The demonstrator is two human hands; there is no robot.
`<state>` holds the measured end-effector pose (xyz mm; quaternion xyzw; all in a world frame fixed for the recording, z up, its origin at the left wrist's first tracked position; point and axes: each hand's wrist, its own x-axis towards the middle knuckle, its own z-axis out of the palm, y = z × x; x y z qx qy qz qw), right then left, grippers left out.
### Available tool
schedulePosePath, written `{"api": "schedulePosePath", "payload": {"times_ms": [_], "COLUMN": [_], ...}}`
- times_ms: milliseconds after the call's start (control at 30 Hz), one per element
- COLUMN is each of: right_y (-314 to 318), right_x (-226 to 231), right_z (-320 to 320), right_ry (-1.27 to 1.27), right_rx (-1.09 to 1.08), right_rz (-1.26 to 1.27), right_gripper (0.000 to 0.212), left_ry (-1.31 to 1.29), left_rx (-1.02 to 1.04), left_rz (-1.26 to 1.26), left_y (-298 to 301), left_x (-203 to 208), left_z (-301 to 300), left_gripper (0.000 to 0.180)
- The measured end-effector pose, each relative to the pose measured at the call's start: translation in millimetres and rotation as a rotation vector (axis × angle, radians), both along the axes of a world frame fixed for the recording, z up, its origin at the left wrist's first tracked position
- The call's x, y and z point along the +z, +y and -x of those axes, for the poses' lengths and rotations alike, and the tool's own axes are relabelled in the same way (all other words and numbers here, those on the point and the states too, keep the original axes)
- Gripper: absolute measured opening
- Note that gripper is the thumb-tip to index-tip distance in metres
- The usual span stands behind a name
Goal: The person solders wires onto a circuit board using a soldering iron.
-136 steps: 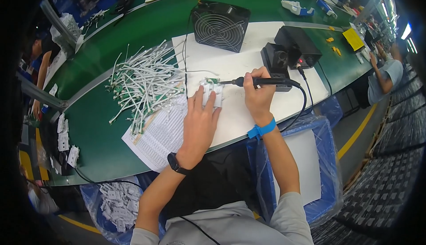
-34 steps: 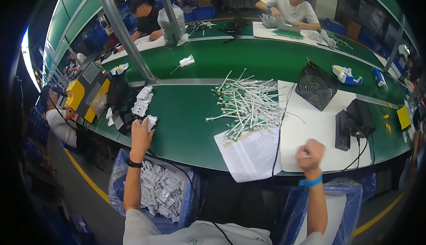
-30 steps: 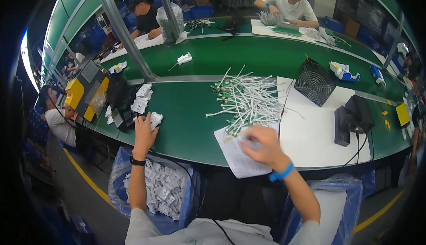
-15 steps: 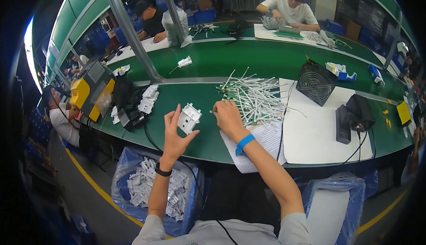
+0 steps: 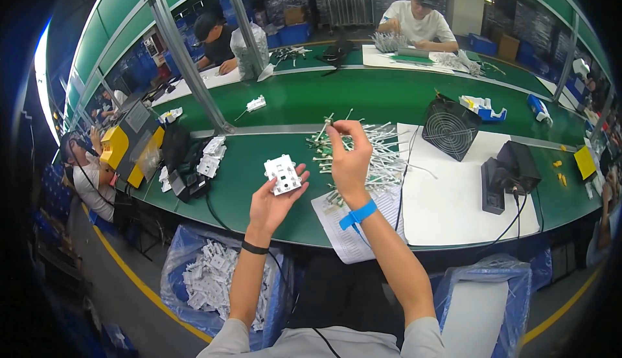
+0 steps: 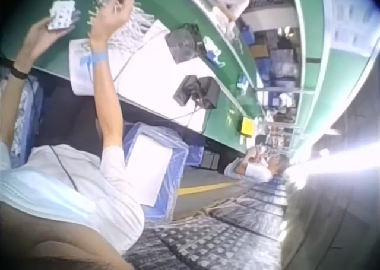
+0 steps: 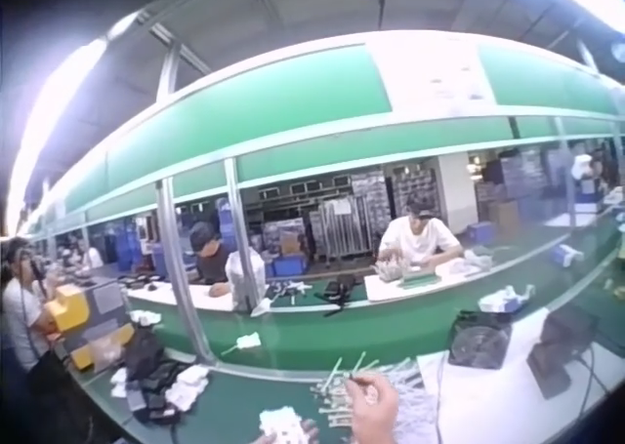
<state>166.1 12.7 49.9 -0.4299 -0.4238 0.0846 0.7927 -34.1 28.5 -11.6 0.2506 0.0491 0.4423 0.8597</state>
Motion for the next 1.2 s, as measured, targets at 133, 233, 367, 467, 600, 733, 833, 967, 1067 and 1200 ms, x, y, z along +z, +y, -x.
{"api": "schedulePosePath", "payload": {"times_ms": [133, 233, 367, 467, 600, 733, 833, 967, 1067, 1200], "right_y": [-21.4, -39.8, -61.6, -69.8, -75.9, -79.1, -81.4, -83.7, -83.6, -82.5], "right_x": [-3.8, -6.6, -13.9, -24.9, -26.5, -32.1, -34.1, -34.4, -35.7, -37.9], "right_z": [-5.7, -1.6, -2.3, 3.1, 9.2, 10.2, 12.2, 14.7, 17.6, 21.1], "right_ry": [-0.075, 0.109, 0.17, 0.238, 0.362, 0.388, 0.451, 0.401, 0.411, 0.435], "right_rx": [0.235, 0.567, 0.81, 0.941, 0.95, 0.948, 1.001, 0.995, 1.014, 1.037], "right_rz": [0.155, 0.272, 0.472, 0.536, 0.529, 0.546, 0.548, 0.549, 0.547, 0.555], "right_gripper": [0.011, 0.011, 0.013, 0.015, 0.014, 0.014, 0.014, 0.015, 0.015, 0.015], "left_ry": [0.144, 0.215, 0.26, 0.283, 0.309, 0.254, 0.253, 0.279, 0.283, 0.261], "left_rx": [0.192, 0.311, 0.38, 0.429, 0.475, 0.479, 0.48, 0.487, 0.5, 0.505], "left_rz": [-0.119, -0.197, -0.27, -0.284, -0.314, -0.306, -0.32, -0.347, -0.356, -0.353], "left_y": [-0.2, -8.0, -18.2, -30.0, -40.9, -47.5, -51.6, -56.2, -58.8, -57.8], "left_x": [0.3, 10.7, 19.1, 28.1, 31.5, 31.8, 31.4, 30.6, 33.0, 31.9], "left_z": [-12.8, -22.8, -31.3, -40.1, -43.5, -40.3, -36.6, -32.9, -30.1, -26.5], "left_gripper": [0.061, 0.062, 0.062, 0.06, 0.061, 0.058, 0.057, 0.057, 0.058, 0.058]}}
